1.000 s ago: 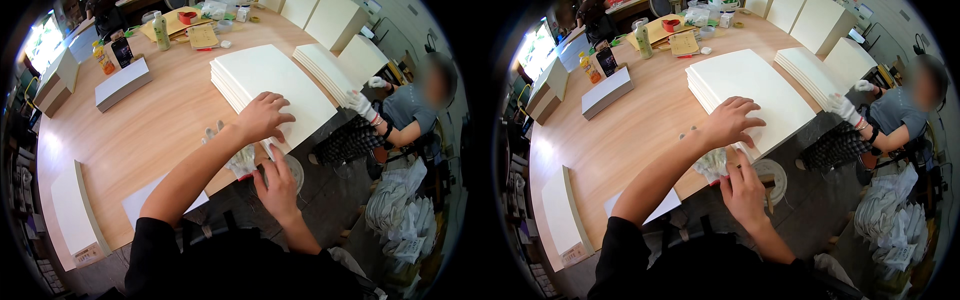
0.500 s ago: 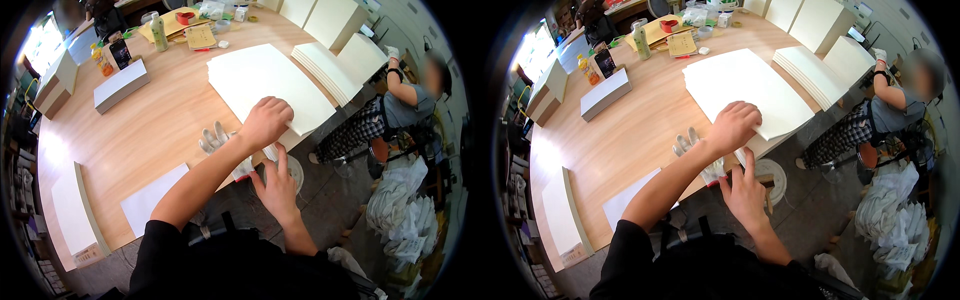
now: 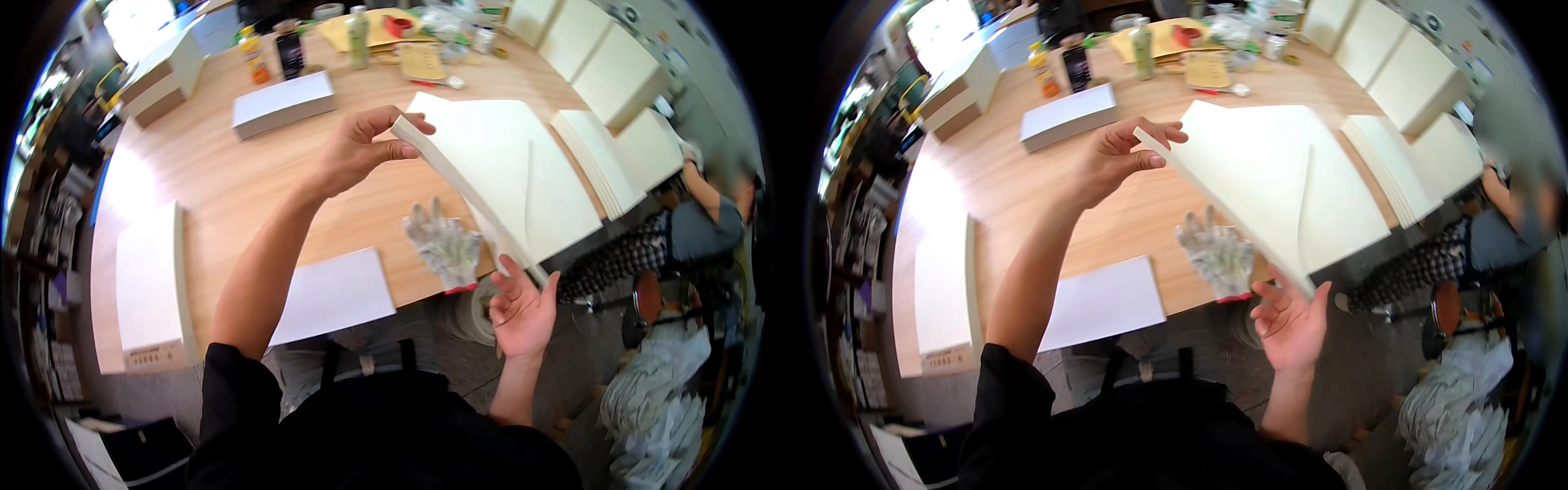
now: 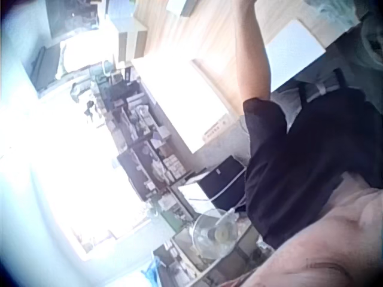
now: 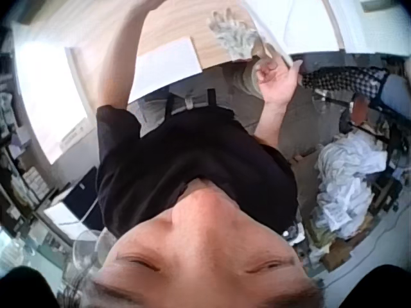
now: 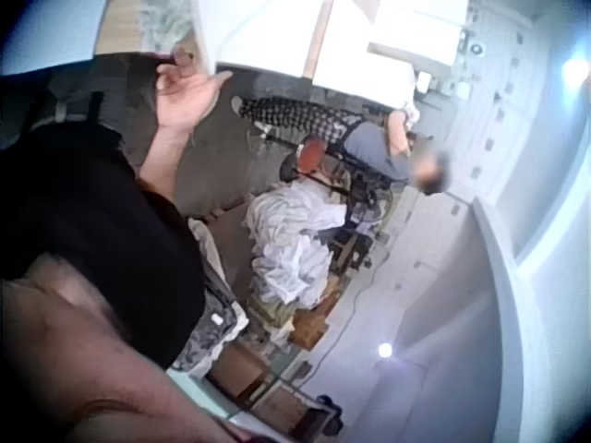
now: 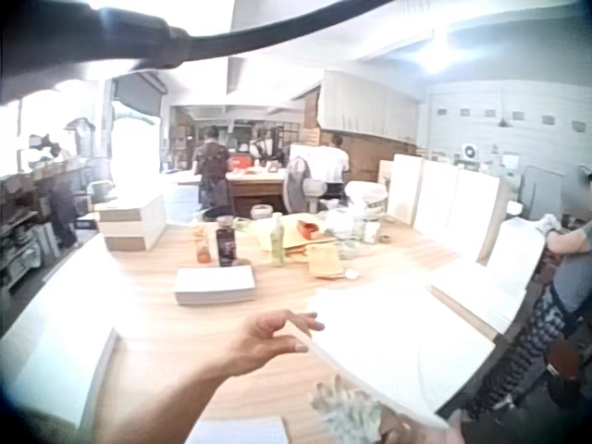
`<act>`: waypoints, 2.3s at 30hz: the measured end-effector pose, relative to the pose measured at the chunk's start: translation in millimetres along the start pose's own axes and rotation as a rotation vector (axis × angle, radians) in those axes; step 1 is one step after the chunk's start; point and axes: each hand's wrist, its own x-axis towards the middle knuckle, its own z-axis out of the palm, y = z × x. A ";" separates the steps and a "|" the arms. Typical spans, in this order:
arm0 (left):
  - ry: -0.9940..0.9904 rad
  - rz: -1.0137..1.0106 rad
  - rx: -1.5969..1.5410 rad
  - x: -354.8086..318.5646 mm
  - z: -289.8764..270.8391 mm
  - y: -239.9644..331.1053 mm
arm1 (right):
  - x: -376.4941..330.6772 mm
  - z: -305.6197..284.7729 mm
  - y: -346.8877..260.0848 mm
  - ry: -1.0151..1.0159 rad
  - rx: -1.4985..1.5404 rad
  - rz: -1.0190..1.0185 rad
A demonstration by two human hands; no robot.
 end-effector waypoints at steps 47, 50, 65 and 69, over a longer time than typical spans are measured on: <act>0.602 -0.626 1.005 -344.4 -14.5 37.6 | 141.6 33.2 111.4 -0.163 -1.315 0.258; 0.617 -0.629 1.026 -350.8 9.3 32.8 | 133.8 33.2 112.8 -0.145 -1.405 0.176; 0.637 -0.618 1.062 -354.7 16.0 28.7 | 129.3 30.8 133.2 -0.306 -1.648 -0.340; 0.611 -0.607 1.099 -356.2 14.1 28.0 | 130.9 29.7 131.6 -0.278 -1.603 -0.284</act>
